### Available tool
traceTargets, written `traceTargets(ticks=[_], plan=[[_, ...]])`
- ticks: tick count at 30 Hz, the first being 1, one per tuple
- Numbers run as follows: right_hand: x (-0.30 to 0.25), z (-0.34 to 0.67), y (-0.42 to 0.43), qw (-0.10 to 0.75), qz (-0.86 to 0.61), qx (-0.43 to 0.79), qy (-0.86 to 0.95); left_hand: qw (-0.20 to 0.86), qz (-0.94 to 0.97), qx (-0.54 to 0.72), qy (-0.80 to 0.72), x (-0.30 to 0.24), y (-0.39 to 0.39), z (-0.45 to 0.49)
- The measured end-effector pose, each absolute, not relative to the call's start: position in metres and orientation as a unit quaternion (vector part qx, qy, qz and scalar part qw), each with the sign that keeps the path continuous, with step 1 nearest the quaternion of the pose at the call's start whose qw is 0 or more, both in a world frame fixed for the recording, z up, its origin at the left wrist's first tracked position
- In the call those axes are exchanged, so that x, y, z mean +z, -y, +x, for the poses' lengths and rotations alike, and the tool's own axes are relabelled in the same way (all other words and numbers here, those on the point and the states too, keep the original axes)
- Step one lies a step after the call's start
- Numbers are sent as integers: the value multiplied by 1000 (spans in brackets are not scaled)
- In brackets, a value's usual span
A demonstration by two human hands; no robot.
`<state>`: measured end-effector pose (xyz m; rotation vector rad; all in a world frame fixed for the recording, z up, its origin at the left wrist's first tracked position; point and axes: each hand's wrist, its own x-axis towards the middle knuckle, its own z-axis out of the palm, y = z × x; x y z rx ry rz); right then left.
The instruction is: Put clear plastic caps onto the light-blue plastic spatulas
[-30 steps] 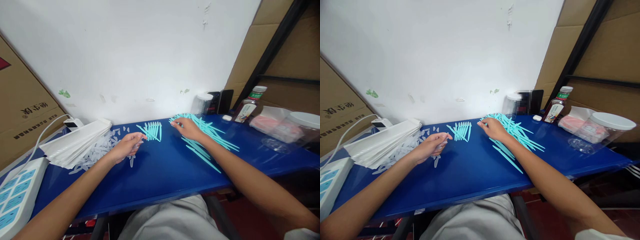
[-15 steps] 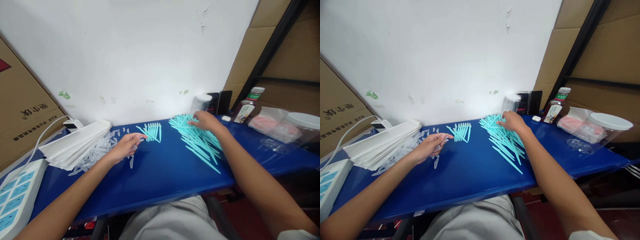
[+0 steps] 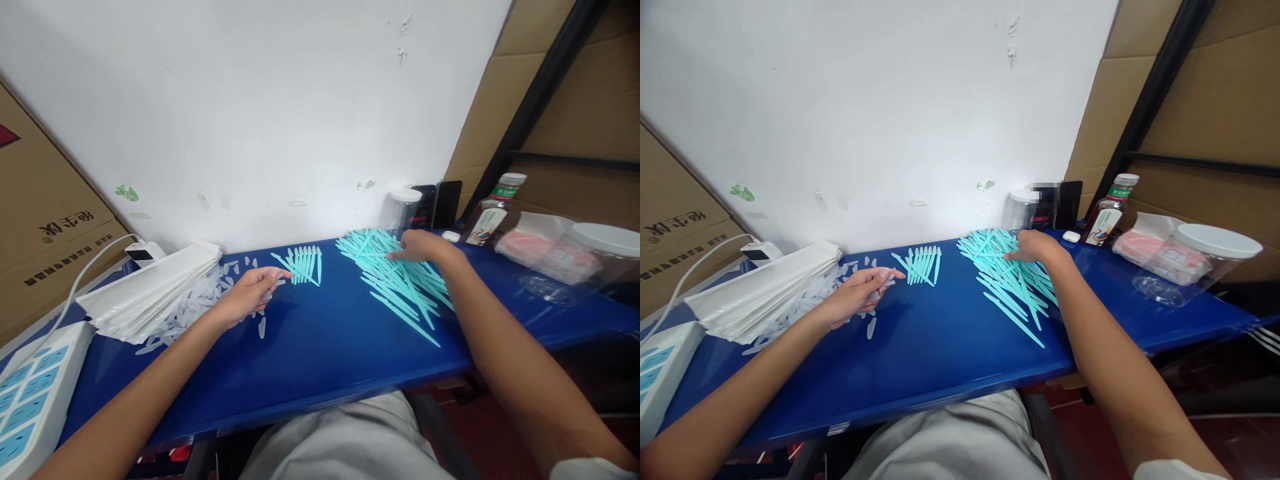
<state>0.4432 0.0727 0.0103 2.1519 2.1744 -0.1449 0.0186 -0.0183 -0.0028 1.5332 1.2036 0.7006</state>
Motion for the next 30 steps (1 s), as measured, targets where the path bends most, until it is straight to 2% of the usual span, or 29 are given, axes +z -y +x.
traceTargets(ticks=[9, 19, 24, 30], plan=[[12, 451, -73, -8, 702, -43, -710, 508, 636, 294, -502, 1, 20, 20], [16, 460, -76, -96, 673, -35, -732, 514, 636, 297, -493, -1, 18, 17], [29, 447, -60, -186, 576, -95, -790, 507, 634, 305, -498, -2, 18, 18], [37, 412, -36, -259, 458, -243, -815, 484, 643, 319, -501, 2, 19, 19]])
